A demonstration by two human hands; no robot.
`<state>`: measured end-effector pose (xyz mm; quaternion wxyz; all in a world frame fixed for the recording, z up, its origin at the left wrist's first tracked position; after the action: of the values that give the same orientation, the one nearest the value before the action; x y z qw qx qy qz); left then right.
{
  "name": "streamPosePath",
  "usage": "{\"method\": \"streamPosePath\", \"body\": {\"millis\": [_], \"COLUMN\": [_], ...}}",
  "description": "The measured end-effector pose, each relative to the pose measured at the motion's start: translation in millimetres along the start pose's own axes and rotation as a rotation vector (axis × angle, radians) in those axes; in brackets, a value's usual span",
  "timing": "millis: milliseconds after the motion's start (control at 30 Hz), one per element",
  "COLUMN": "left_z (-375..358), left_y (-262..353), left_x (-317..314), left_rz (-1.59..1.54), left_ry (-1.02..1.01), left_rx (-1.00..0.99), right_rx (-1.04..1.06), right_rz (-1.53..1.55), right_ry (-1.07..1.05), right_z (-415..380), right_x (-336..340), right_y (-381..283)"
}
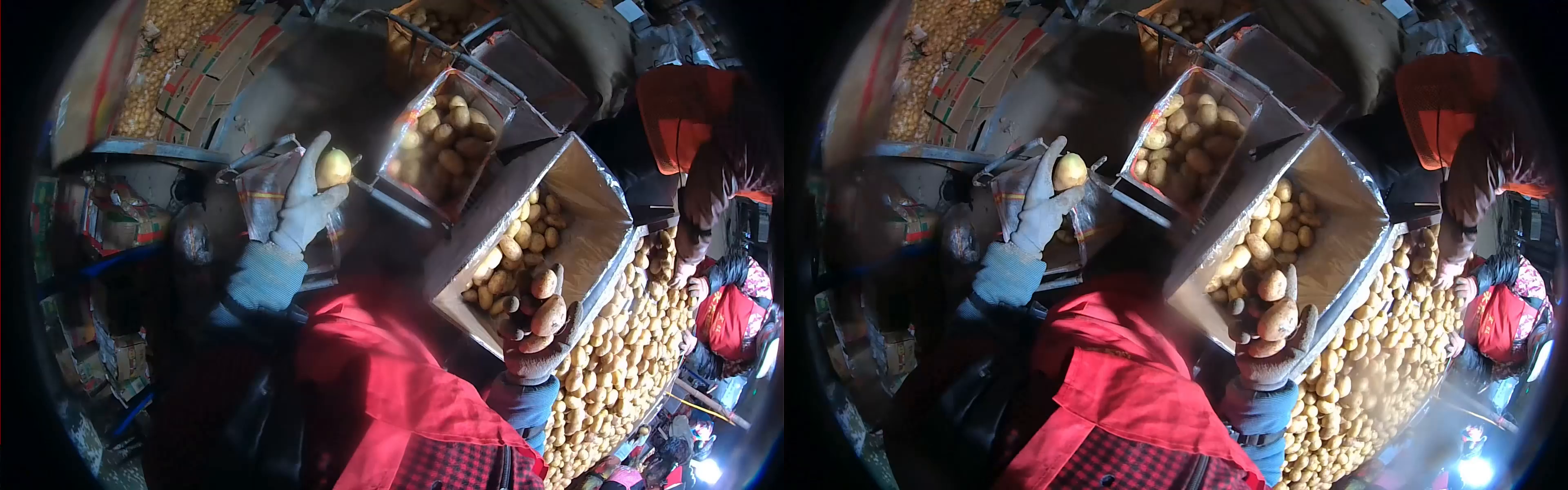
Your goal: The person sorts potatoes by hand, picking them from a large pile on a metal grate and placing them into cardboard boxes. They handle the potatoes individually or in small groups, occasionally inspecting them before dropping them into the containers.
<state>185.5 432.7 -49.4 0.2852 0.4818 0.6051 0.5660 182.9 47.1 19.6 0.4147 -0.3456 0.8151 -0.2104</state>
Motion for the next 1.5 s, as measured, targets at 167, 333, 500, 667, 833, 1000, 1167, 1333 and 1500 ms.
{"method": "streamPosePath", "body": {"millis": [167,333,500,667,833,1000,1167,1333,1500], "left_z": [-16.4,-29.7,-51.2,-67.9,-68.7,-40.6,-6.4,11.5,17.9], "left_y": [10.4,34.2,36.3,16.4,-19.7,-38.7,-48.3,-87.4,-89.0], "left_x": [9.4,28.6,34.6,51.1,59.0,49.4,43.9,67.5,70.5], "left_rz": [-0.029,0.076,0.052,-0.048,-0.429,-0.587,-0.458,-0.562,-0.498], "left_ry": [0.011,0.100,0.145,0.155,0.088,-0.027,0.109,0.069,0.114], "left_rx": [0.035,-0.039,-0.175,0.033,0.366,0.403,0.398,0.395,0.416], "right_rx": [-0.024,-0.041,-0.047,-0.052,-0.062,-0.108,-0.114,-0.217,-0.245], "right_rz": [0.093,0.106,0.129,0.126,0.057,0.103,0.012,0.124,0.048], "right_ry": [-0.095,-0.212,-0.154,-0.193,-0.138,-0.061,-0.074,-0.172,-0.157], "right_z": [-10.5,-18.6,-25.0,-25.9,-26.2,-16.2,11.8,46.0,68.3], "right_x": [3.0,25.9,32.3,35.0,39.0,26.2,0.3,-12.7,-23.1], "right_y": [-4.0,-5.5,-5.6,-5.8,-0.5,2.1,6.4,18.0,19.3]}}
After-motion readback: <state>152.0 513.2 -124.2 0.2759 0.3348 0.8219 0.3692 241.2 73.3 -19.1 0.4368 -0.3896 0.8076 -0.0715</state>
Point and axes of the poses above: each hand's wrist, its own z-axis towards the middle knuckle, its own x-axis out of the back of the hand, y = z × x, the point moved 5 cm from there along z, towards the middle knuckle, and after that the axes turned 6 degrees about x, right-handed, at the moved point
